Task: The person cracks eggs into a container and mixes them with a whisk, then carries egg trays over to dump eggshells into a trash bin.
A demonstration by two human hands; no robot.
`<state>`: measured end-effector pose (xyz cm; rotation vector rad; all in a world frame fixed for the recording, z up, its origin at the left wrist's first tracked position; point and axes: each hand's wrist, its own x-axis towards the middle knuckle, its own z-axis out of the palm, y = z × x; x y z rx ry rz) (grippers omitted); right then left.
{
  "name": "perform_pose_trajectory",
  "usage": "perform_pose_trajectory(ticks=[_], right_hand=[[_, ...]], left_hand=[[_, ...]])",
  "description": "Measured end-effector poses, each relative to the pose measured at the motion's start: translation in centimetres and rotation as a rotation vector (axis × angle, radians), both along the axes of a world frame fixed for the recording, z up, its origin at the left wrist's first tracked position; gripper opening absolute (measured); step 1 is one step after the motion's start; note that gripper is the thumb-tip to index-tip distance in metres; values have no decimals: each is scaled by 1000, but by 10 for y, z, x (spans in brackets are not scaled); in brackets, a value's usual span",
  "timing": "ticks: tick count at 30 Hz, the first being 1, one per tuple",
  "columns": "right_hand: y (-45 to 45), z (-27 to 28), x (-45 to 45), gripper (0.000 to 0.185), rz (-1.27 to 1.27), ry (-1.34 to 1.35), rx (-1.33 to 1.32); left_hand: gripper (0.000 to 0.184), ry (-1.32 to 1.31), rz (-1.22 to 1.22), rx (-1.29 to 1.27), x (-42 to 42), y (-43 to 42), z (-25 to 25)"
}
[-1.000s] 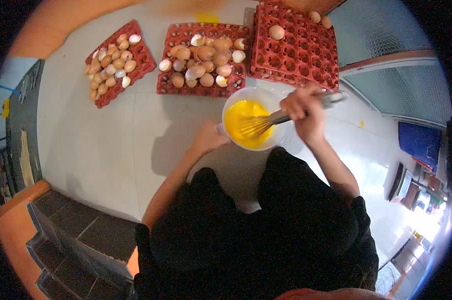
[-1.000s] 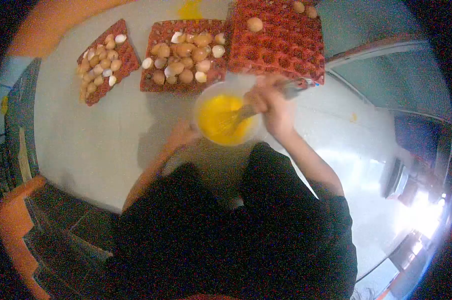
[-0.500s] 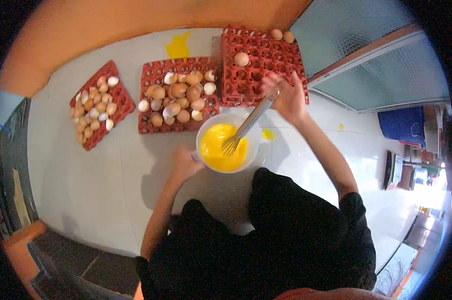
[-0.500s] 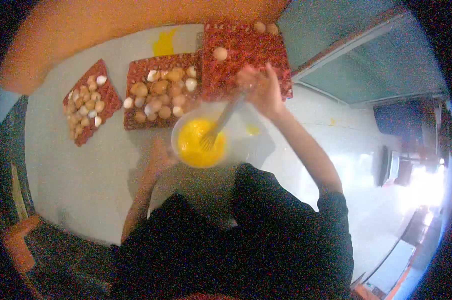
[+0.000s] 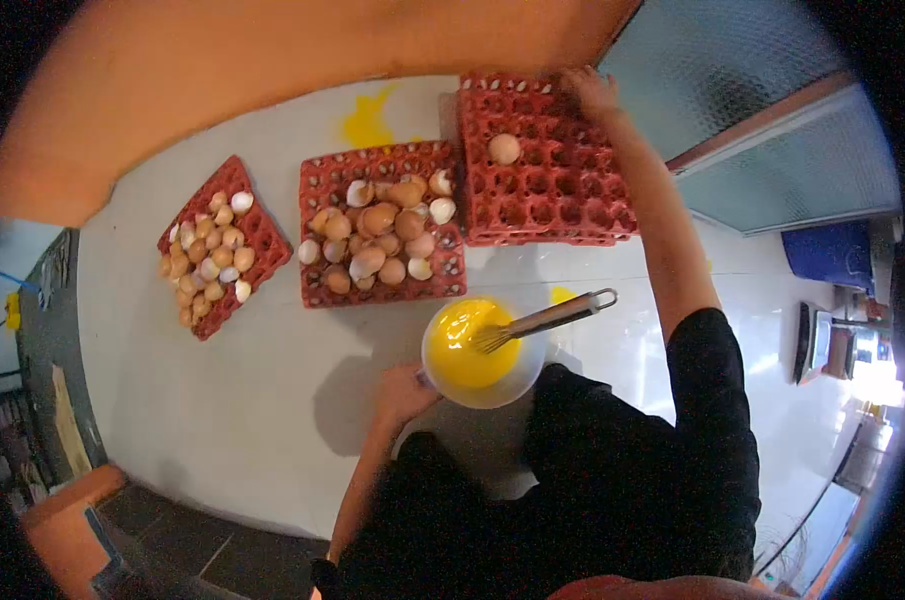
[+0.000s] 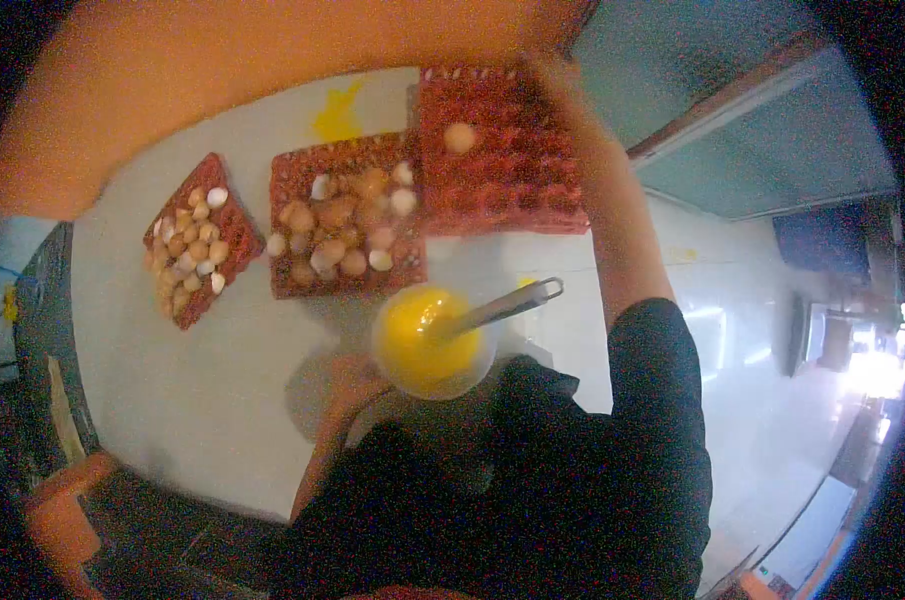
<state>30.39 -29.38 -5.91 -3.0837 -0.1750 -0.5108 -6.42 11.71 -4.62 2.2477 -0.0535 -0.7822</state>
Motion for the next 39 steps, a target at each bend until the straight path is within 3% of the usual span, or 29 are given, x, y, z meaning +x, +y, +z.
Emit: perform_pose_trajectory(ticks=[3,6,9,12,15,17,19,21,23,25,28,30,32,34,37,39], right_hand=[[17,22,-3,38,-87,319,-141],[8,11,0,35,-3,104,-153],[-1,19,-6,35,145,44,155],[5,23,-42,36,82,-37,1062],[51,78,-129,37,151,249,2135],[66,116,-191,37,283,495,2292],[88,141,-244,45,218,563,2075],[94,145,-291,54,73,678,1315],[113,120,-336,50,237,727,1463],[130,108,-361,49,337,577,996],[125,75,-379,46,567,395,639],[124,43,-381,46,279,852,859],[128,62,-379,47,452,815,510],[132,68,-373,47,615,497,906],[151,87,-357,48,508,687,1164],[164,89,-342,49,565,784,1315]], left_hand=[[38,59,19,37,-5,-2,-5],[37,21,127,-159,-14,-1,-23],[35,-32,145,-227,-15,0,-30],[33,-38,148,-194,-24,-4,-45],[33,-54,210,-255,-38,-14,-56],[33,-69,214,-257,-42,-20,-49],[33,-63,170,-193,-43,-26,-27],[36,-16,124,-239,-46,-25,-27],[40,-3,64,-314,-44,-23,-18],[43,-26,-11,-421,-28,-18,4],[46,-333,-13,-159,-12,4,5],[45,-598,-73,-125,-1,-3,33],[45,-705,-201,-132,10,-14,57],[47,-654,-351,-159,15,-27,68],[50,-344,-372,-279,21,-54,95],[54,-400,-397,-336,30,-70,96]])
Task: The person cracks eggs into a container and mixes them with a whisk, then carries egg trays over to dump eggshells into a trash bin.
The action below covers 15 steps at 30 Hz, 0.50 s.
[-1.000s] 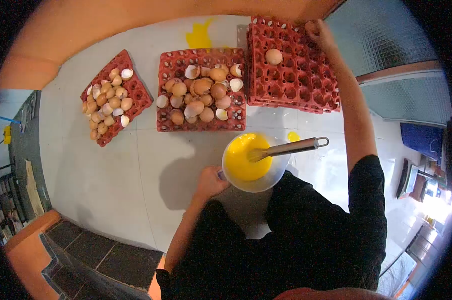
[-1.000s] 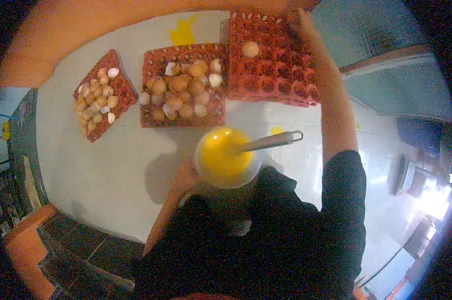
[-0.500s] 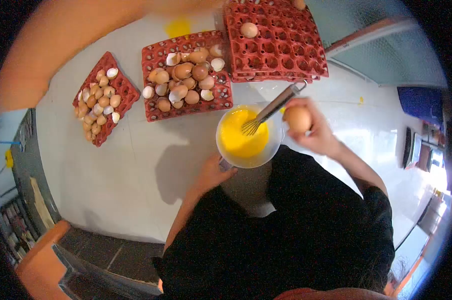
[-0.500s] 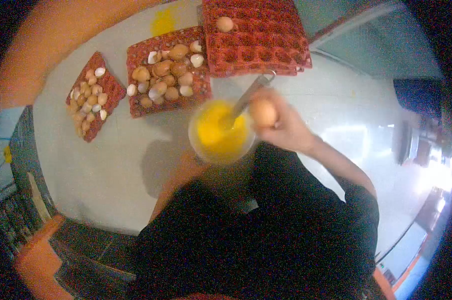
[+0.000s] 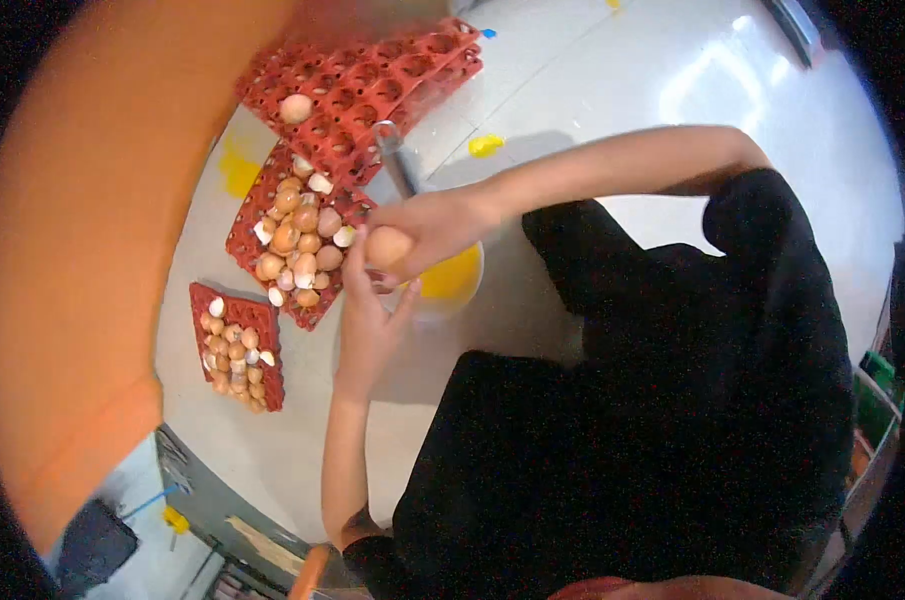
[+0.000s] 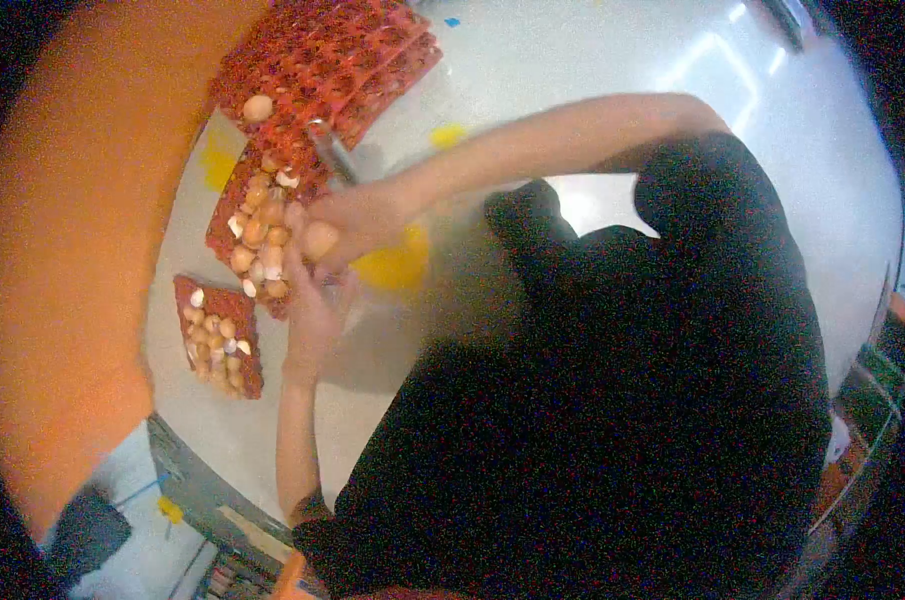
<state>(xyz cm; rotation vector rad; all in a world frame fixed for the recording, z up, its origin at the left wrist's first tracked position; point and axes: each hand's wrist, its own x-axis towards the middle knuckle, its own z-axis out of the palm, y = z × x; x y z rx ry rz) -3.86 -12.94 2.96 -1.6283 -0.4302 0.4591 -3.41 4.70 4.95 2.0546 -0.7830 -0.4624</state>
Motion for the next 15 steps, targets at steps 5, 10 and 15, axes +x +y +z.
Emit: perform_pose_trajectory(ticks=[5,10,15], right_hand=[[1,0,21,49,243,14,-182],[0,-11,20,48,391,-408,-401],[4,-12,30,59,372,-477,-549]], left_hand=[[54,-176,-44,290,15,-1,-1],[55,-622,-347,609,18,2,-4],[57,-718,-268,767,15,2,3]])
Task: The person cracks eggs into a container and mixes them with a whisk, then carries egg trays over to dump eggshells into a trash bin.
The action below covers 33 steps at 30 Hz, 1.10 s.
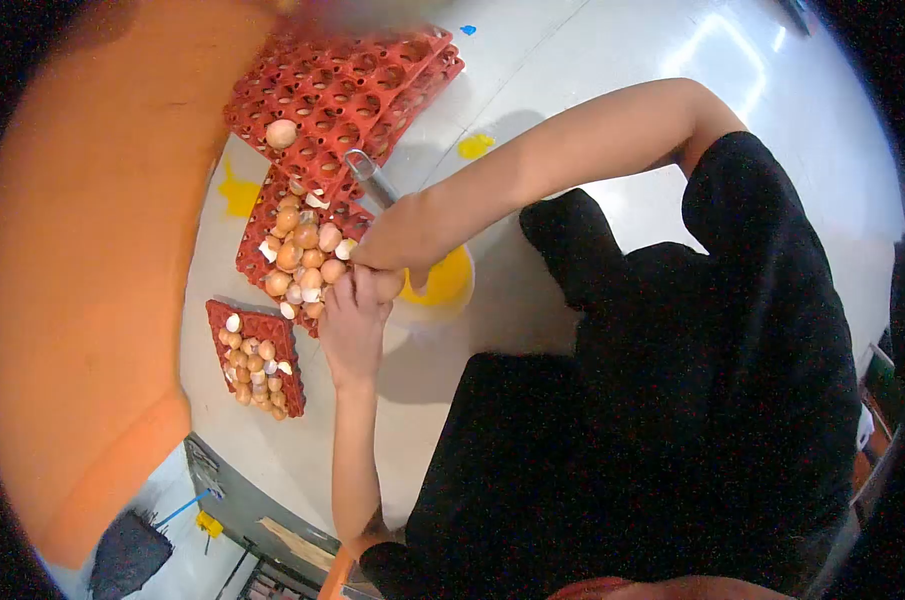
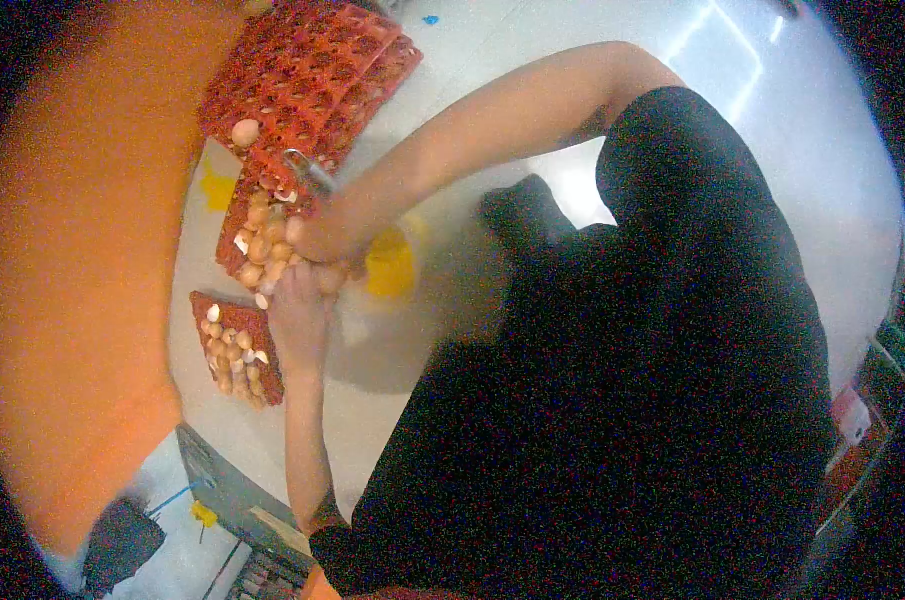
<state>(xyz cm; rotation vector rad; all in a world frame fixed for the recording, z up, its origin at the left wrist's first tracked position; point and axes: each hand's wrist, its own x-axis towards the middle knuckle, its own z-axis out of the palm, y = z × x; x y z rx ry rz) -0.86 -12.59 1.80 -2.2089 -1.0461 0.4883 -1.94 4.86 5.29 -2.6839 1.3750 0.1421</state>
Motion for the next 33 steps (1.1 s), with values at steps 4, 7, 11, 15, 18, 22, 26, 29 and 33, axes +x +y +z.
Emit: perform_pose_trajectory(ticks=[4,7,11,15,18,22,26,29,33], right_hand=[[5,16,4,73,-162,580,359],[11,25,7,80,-255,942,666],[5,47,38,80,-185,1039,729],[-18,85,72,80,-194,1053,685],[-12,72,101,82,-142,961,568],[-18,54,149,55,-208,592,328],[-66,48,222,31,-629,132,25],[-105,34,247,50,-996,-431,-501],[-157,-54,310,41,-778,-464,-930]], left_hand=[[56,433,374,-536,-10,-12,2],[56,775,477,-879,-3,-12,7],[56,824,494,-1106,14,-19,21],[45,855,571,-1231,54,-1,2],[34,1176,709,-1636,67,-3,-9],[38,1481,846,-1866,106,34,-61],[39,1369,895,-1824,142,66,-87],[36,1150,930,-1530,161,83,-101],[35,200,707,-583,210,104,-136]])
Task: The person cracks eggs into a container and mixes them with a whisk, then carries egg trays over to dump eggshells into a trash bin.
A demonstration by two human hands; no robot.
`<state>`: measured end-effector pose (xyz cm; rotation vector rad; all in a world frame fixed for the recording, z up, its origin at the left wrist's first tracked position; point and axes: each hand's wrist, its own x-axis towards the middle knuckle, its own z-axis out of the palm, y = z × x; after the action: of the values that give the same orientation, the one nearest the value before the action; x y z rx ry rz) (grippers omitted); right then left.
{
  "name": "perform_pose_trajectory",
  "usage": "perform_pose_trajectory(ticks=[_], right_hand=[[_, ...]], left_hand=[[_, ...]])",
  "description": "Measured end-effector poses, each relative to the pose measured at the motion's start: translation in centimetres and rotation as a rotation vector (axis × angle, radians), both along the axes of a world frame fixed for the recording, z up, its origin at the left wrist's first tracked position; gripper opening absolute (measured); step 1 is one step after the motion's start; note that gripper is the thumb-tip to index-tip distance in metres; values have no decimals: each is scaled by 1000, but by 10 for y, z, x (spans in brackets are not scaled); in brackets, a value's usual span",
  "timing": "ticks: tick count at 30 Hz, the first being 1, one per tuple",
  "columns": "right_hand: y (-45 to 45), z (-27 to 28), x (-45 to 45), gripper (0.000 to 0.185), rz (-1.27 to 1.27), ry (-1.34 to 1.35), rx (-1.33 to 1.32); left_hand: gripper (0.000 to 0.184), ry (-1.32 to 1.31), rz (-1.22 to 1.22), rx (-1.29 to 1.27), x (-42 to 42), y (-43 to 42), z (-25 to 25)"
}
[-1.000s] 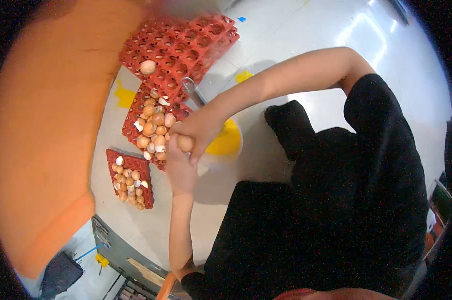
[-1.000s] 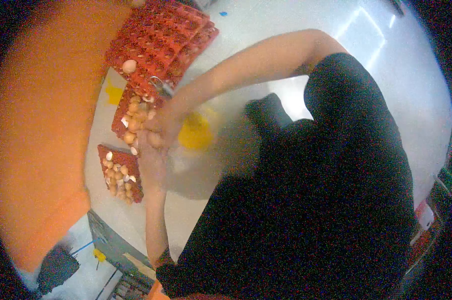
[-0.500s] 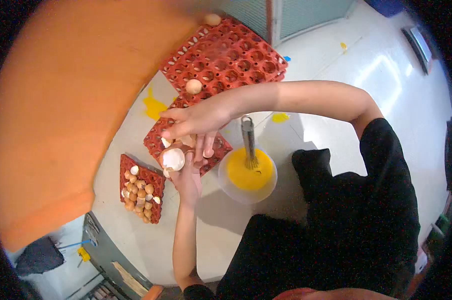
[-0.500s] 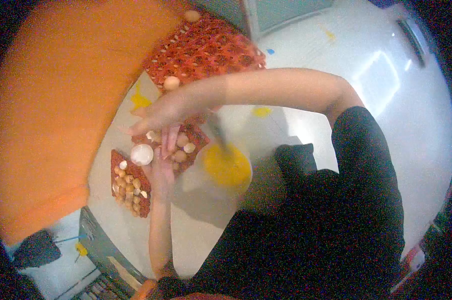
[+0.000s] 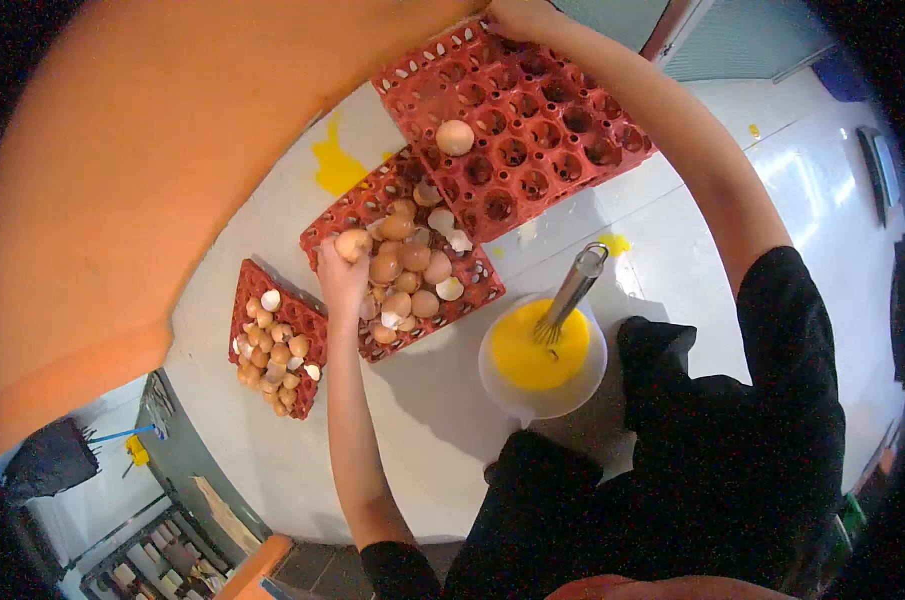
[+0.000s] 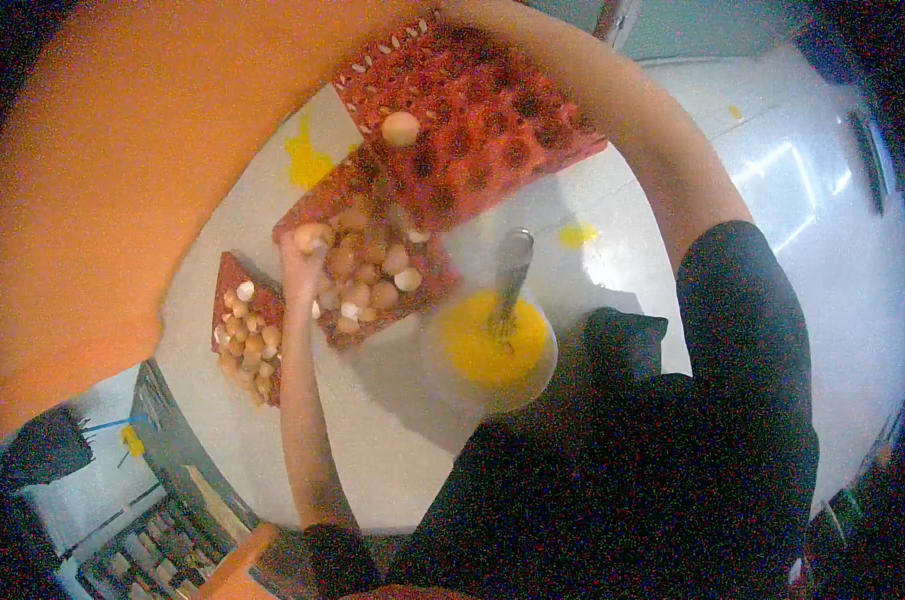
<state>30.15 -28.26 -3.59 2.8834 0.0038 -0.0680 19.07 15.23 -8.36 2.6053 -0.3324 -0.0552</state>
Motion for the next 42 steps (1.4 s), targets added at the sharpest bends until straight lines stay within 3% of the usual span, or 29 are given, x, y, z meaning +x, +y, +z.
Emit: perform_pose_trajectory(ticks=[2,3,6,7,8,11,14,18,20,22,24,26,28,31,34,37,40,42], right_hand=[[-2,-20,-2,35,-88,-203,29],[-3,-19,-13,33,-125,-238,196],[-6,5,-35,30,-208,-335,603],[-10,6,-32,29,-212,-348,676],[-13,8,-30,29,-216,-360,748],[-34,2,-20,30,-231,-501,1483],[-10,37,-69,31,-221,-603,1634],[-2,83,-186,41,-2,-25,2353],[32,114,-242,45,-463,-213,2231],[31,111,-293,54,-285,150,1958],[50,80,-338,52,-62,248,1983],[80,72,-363,52,198,230,1455],[105,55,-380,46,377,34,1347],[117,26,-390,43,718,-6,825],[119,22,-386,41,543,136,956],[129,34,-387,45,422,-38,1214],[117,16,-393,45,665,-89,1082],[116,17,-395,44,601,4,1018]], left_hand=[[43,75,55,-8,15,-8,-13],[47,116,78,-14,16,-12,-19],[54,214,94,389,8,-40,0],[61,318,72,379,4,-47,13],[62,250,67,398,1,-48,14],[61,56,16,364,-18,-50,16],[56,-125,-98,192,-48,-51,50],[47,-91,-221,-53,-118,-47,76],[43,0,-246,-168,-155,-47,84],[40,98,-273,-216,-189,-53,95],[38,30,-324,-212,-211,-56,89],[38,-21,-351,-199,-223,-62,90],[39,-54,-347,-176,-231,-68,95],[41,-37,-389,-172,-234,-74,94],[42,-41,-440,-195,-230,-78,100],[43,22,-514,-286,-227,-85,108],[46,-20,-572,-200,-223,-90,108],[46,-25,-602,-238,-223,-90,102]])
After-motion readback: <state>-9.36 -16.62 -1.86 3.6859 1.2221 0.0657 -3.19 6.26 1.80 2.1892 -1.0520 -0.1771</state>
